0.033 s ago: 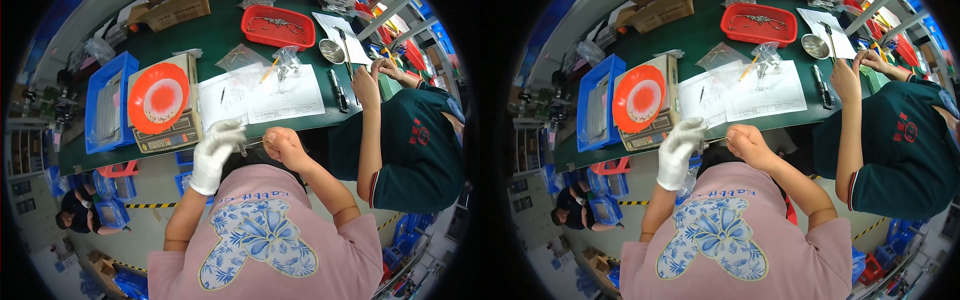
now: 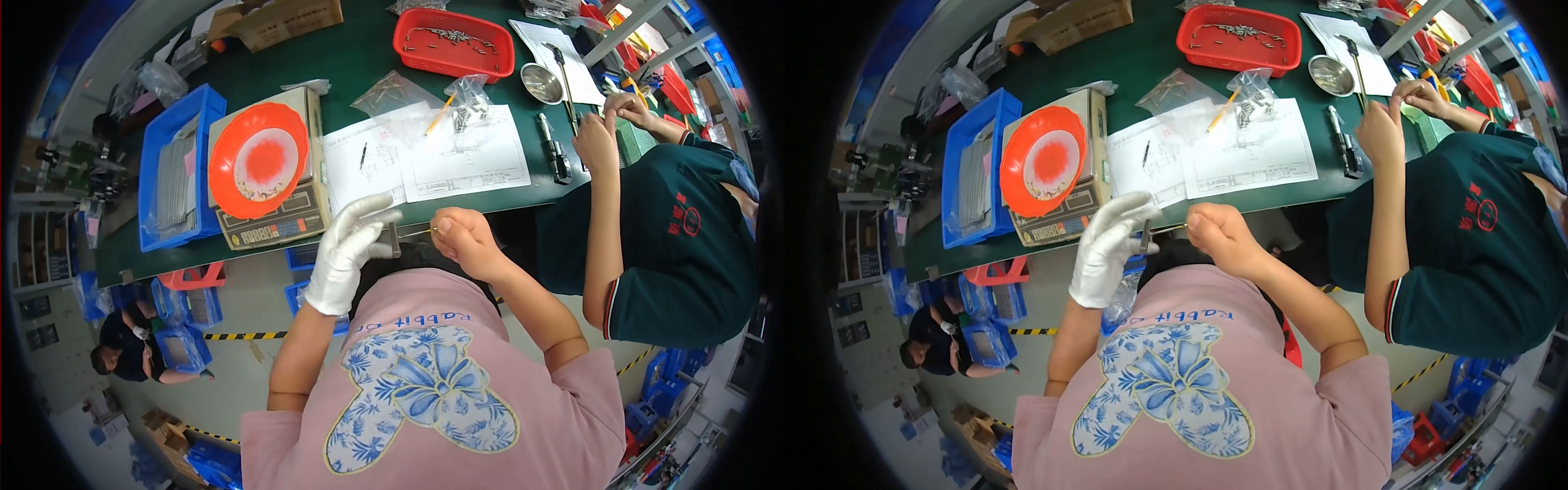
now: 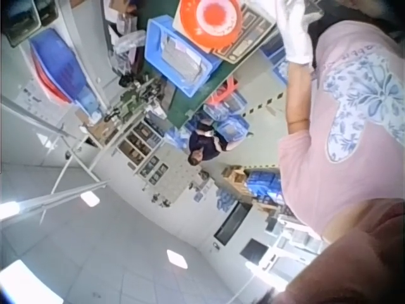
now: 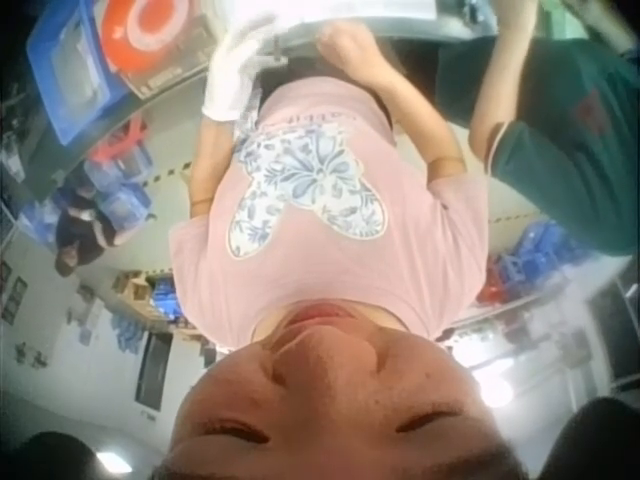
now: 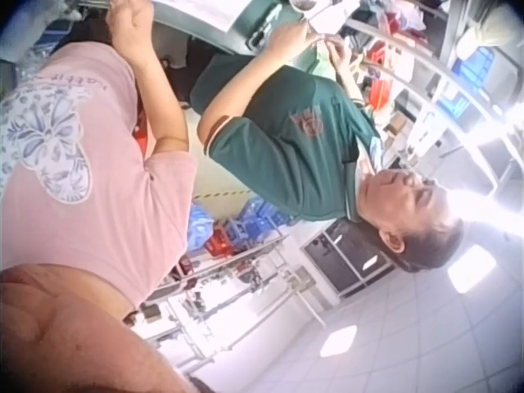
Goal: Assembling small metal components at a factory workbench.
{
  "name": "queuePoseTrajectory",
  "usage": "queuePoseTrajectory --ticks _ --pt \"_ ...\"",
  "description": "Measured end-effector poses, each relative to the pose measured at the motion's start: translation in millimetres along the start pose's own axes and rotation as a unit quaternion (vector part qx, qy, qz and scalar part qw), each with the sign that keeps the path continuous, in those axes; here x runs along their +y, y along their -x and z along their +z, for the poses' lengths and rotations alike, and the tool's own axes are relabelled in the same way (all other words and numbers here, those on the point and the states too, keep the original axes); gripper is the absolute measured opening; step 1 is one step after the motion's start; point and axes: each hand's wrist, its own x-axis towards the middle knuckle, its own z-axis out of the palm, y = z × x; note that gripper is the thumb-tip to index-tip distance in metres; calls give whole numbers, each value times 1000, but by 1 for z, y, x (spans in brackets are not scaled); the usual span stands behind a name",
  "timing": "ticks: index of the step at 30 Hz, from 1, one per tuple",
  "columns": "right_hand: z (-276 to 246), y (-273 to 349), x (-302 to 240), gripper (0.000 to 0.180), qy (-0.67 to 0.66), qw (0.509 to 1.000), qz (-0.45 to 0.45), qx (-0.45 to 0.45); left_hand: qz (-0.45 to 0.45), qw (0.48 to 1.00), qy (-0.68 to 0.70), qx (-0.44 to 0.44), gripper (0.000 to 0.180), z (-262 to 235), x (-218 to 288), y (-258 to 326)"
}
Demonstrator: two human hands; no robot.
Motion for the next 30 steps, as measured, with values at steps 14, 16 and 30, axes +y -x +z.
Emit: queuePoseTrajectory --ticks 14,16,30 --pt "19 4 -6 27 -309 922 233 -17 510 595 -616 -79 40 -12 -12 -6" --pt "15 5 4 27 -283 942 179 -5 223 932 -285 28 44 -2 -19 -1" --pt "15 3 -6 29 -253 949 189 -2 456 648 -604 -78 38 -13 -15 -10"
